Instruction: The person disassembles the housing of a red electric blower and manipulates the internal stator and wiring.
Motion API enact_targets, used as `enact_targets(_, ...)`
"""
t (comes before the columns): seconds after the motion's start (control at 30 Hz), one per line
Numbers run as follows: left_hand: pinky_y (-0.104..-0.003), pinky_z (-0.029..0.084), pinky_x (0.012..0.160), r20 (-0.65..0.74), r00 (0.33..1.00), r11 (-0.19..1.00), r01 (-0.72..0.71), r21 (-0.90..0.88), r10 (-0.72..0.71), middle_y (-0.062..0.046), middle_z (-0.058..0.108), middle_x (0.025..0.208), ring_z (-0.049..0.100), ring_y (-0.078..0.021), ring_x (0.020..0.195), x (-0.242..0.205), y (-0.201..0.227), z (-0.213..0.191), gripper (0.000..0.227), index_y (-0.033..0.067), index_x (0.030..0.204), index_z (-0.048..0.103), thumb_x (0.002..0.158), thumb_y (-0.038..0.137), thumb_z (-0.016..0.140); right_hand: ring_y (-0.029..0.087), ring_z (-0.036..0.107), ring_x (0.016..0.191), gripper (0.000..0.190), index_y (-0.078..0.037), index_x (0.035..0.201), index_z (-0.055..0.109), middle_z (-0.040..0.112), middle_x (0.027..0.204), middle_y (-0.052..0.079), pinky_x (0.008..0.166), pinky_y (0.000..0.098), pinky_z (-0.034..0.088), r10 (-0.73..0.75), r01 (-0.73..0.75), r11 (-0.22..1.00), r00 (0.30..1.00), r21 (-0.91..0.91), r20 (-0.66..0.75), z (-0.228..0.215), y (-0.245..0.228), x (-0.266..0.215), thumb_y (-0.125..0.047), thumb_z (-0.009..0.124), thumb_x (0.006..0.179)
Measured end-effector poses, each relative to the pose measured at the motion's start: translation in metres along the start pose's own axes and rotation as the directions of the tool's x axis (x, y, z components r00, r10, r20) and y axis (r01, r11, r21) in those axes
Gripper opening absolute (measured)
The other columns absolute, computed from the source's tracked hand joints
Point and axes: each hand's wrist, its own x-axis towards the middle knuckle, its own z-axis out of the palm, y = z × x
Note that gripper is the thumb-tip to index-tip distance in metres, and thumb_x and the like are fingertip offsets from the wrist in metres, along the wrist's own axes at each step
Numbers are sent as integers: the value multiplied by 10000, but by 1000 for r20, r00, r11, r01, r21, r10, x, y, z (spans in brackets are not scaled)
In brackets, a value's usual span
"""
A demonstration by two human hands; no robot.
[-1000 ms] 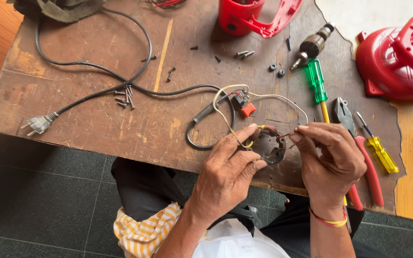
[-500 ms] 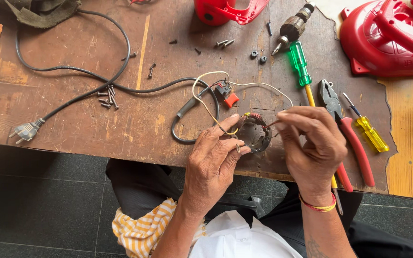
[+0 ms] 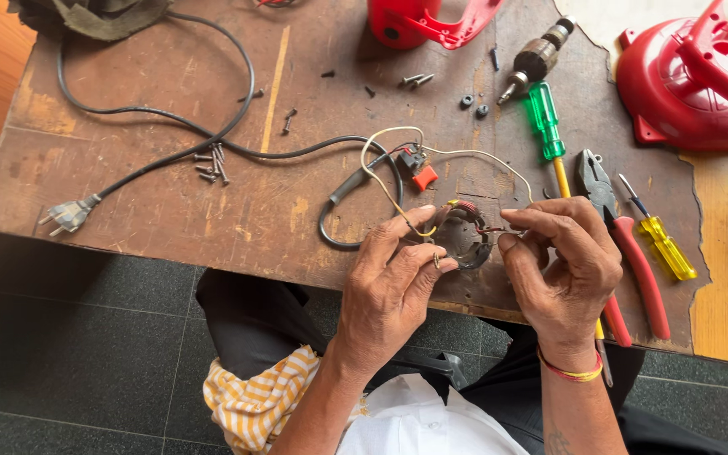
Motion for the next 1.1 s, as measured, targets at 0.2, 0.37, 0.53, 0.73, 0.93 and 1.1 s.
enact_targets(0.2, -383, 576, 1022, -31, 999, 999, -43, 5, 43, -113, 639, 1343, 662, -293, 1215, 0, 2, -4, 209, 55, 1045, 699, 899, 149, 815, 69, 591, 760, 186, -2, 1019, 739, 654, 938, 61, 605, 176, 424, -32, 31, 998, 999, -51, -13, 1, -5, 0, 123, 748, 881)
enact_targets(0.37, -347, 571, 996, -70, 995, 996, -69, -49, 65, -108, 634, 1392, 674, -264, 1166, -3, 2, -4, 199, 66, 1038, 677, 918, 127, 823, 111, 643, 869, 113, 28, 1027, 721, 663, 1007, 91, 715, 197, 489, -69, 68, 991, 998, -116, -12, -8, 30, -18, 114, 774, 976)
enact_targets(0.53, -323, 541, 1032, -107, 987, 992, -113, 61, 119, -88, 612, 1414, 636, -235, 1207, -14, -7, 3, 164, 97, 1025, 694, 949, 183, 810, 114, 596, 938, 88, 20, 1211, 632, 614, 1058, 78, 840, 198, 459, 113, -110, 992, 992, -57, 61, -19, 114, -47, 26, 648, 1124)
enact_targets(0.73, -310, 507, 1046, -60, 992, 994, -113, 7, 113, -75, 649, 1386, 645, -210, 1249, -16, -15, 8, 165, 101, 1012, 697, 922, 203, 790, 110, 577, 868, 87, 31, 1220, 624, 611, 1027, 93, 805, 202, 457, 52, -45, 995, 996, -83, 75, -22, 173, -39, 24, 649, 1137)
enact_targets(0.93, -339, 518, 1088, -76, 987, 990, -143, -14, 142, -96, 656, 1348, 653, -244, 1267, -12, -11, 0, 157, 92, 1027, 695, 950, 195, 785, 86, 623, 868, 124, 31, 1113, 653, 618, 1080, 104, 784, 171, 518, -38, 39, 997, 999, -62, 15, -20, 93, -31, 88, 726, 1031)
enact_targets(1.1, -356, 542, 1053, -32, 997, 993, -74, -96, 71, -107, 681, 1355, 673, -259, 1213, -7, -8, -7, 160, 53, 1074, 693, 982, 164, 763, 78, 684, 911, 178, 25, 1080, 714, 682, 1090, 94, 773, 170, 550, -18, 18, 998, 1000, -67, 0, -5, 28, -17, 130, 748, 940)
